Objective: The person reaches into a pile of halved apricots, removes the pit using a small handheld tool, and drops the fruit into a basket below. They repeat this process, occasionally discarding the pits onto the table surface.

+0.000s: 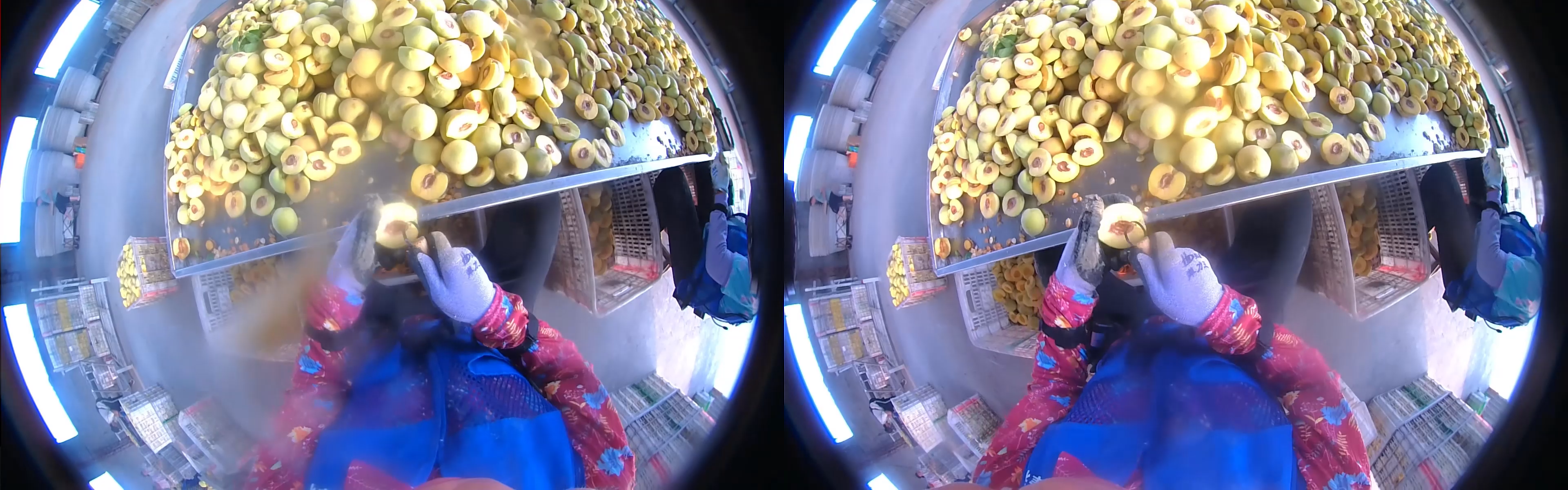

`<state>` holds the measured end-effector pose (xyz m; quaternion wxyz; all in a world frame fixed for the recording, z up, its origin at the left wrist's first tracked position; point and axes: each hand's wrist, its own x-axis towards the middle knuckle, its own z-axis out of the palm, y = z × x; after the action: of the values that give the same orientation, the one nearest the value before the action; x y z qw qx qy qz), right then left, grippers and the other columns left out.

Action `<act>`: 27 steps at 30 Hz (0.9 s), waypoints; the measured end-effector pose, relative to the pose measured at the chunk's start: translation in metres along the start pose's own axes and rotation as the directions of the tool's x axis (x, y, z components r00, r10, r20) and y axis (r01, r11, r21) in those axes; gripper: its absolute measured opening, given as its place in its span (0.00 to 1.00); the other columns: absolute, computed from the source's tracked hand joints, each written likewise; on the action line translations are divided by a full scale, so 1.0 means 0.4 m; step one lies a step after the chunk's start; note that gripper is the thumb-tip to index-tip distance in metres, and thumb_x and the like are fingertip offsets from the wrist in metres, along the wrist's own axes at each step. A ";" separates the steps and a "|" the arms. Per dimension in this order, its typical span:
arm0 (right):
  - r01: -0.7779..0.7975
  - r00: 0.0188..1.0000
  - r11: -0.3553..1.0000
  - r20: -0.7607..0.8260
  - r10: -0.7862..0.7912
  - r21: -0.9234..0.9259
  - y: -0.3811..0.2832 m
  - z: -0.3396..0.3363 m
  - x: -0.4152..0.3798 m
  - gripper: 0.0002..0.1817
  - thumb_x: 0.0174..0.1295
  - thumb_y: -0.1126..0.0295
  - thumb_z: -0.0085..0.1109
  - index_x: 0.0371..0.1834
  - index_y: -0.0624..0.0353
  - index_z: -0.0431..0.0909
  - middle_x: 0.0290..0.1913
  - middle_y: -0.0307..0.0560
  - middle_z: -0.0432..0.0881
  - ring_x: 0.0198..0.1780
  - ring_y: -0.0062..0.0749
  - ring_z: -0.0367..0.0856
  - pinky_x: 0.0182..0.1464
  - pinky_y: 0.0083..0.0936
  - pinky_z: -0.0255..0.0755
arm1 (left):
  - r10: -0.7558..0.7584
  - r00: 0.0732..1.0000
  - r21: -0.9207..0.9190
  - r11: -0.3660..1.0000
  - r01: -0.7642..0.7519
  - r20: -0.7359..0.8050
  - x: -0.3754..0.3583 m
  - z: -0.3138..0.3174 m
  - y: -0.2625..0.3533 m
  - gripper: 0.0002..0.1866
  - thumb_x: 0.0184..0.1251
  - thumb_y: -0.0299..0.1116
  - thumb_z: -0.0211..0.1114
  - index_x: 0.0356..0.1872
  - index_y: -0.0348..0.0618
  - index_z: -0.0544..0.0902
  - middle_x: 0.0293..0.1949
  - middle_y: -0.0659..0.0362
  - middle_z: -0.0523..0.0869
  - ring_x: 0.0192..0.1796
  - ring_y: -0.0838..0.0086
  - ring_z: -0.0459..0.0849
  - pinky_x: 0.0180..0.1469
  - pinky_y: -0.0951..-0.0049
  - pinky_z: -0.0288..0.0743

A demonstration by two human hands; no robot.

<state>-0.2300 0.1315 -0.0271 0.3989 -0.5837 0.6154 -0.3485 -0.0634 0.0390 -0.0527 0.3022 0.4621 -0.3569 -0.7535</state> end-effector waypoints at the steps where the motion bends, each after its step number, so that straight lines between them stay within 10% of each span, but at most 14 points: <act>1: -0.012 1.000 1.000 0.002 0.012 0.003 -0.003 0.003 -0.003 0.08 0.69 0.71 0.49 0.44 0.66 0.69 0.26 0.55 0.81 0.29 0.54 0.81 0.29 0.41 0.71 | -0.022 1.000 0.013 1.000 0.022 -0.001 -0.022 0.024 0.018 0.24 0.77 0.41 0.51 0.64 0.34 0.68 0.56 0.53 0.78 0.56 0.72 0.78 0.53 0.75 0.76; 7: 0.046 0.998 0.988 -0.047 -0.040 0.145 -0.002 0.035 -0.016 0.10 0.70 0.67 0.51 0.38 0.64 0.67 0.23 0.62 0.77 0.27 0.57 0.80 0.28 0.44 0.70 | 0.431 0.902 0.446 0.808 -0.384 -0.003 -0.020 0.031 -0.054 0.15 0.78 0.37 0.49 0.49 0.35 0.76 0.42 0.57 0.79 0.42 0.73 0.79 0.43 0.72 0.76; 11: -0.149 0.988 0.903 0.093 0.122 0.402 -0.011 0.041 -0.007 0.12 0.72 0.65 0.48 0.34 0.64 0.69 0.19 0.51 0.76 0.21 0.42 0.77 0.25 0.35 0.69 | 0.373 0.908 0.099 0.928 -0.360 -0.193 -0.028 0.075 -0.065 0.14 0.78 0.35 0.47 0.46 0.35 0.76 0.34 0.54 0.80 0.36 0.73 0.79 0.38 0.73 0.74; 17: -0.648 0.758 0.139 0.616 0.215 0.749 -0.021 -0.007 -0.001 0.14 0.73 0.60 0.47 0.38 0.59 0.73 0.19 0.37 0.71 0.18 0.23 0.70 0.21 0.21 0.62 | 0.483 0.870 0.468 0.793 -0.389 -0.096 -0.017 0.051 -0.105 0.14 0.77 0.36 0.50 0.47 0.36 0.76 0.31 0.52 0.83 0.32 0.71 0.82 0.36 0.69 0.76; 21: -0.700 0.684 -0.488 0.685 -0.251 0.521 0.057 0.035 -0.022 0.22 0.74 0.52 0.41 0.42 0.61 0.73 0.16 0.37 0.68 0.12 0.22 0.63 0.16 0.20 0.59 | 0.517 0.855 0.259 0.820 -0.510 0.046 -0.023 0.053 -0.093 0.18 0.77 0.41 0.50 0.48 0.34 0.77 0.35 0.52 0.85 0.34 0.70 0.84 0.39 0.68 0.77; 27: -0.667 0.744 -0.540 0.510 -0.433 0.514 0.043 0.018 -0.012 0.25 0.75 0.50 0.37 0.45 0.64 0.71 0.12 0.34 0.70 0.07 0.22 0.63 0.16 0.17 0.60 | 0.616 0.772 0.472 0.733 -0.489 -0.157 -0.035 0.003 -0.144 0.24 0.77 0.48 0.48 0.55 0.34 0.75 0.46 0.53 0.81 0.43 0.69 0.82 0.45 0.73 0.77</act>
<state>-0.2313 0.1377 -0.0451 0.8992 0.1239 -0.1119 -0.4044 -0.0661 0.0827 -0.0925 0.4632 0.4948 -0.5764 -0.4565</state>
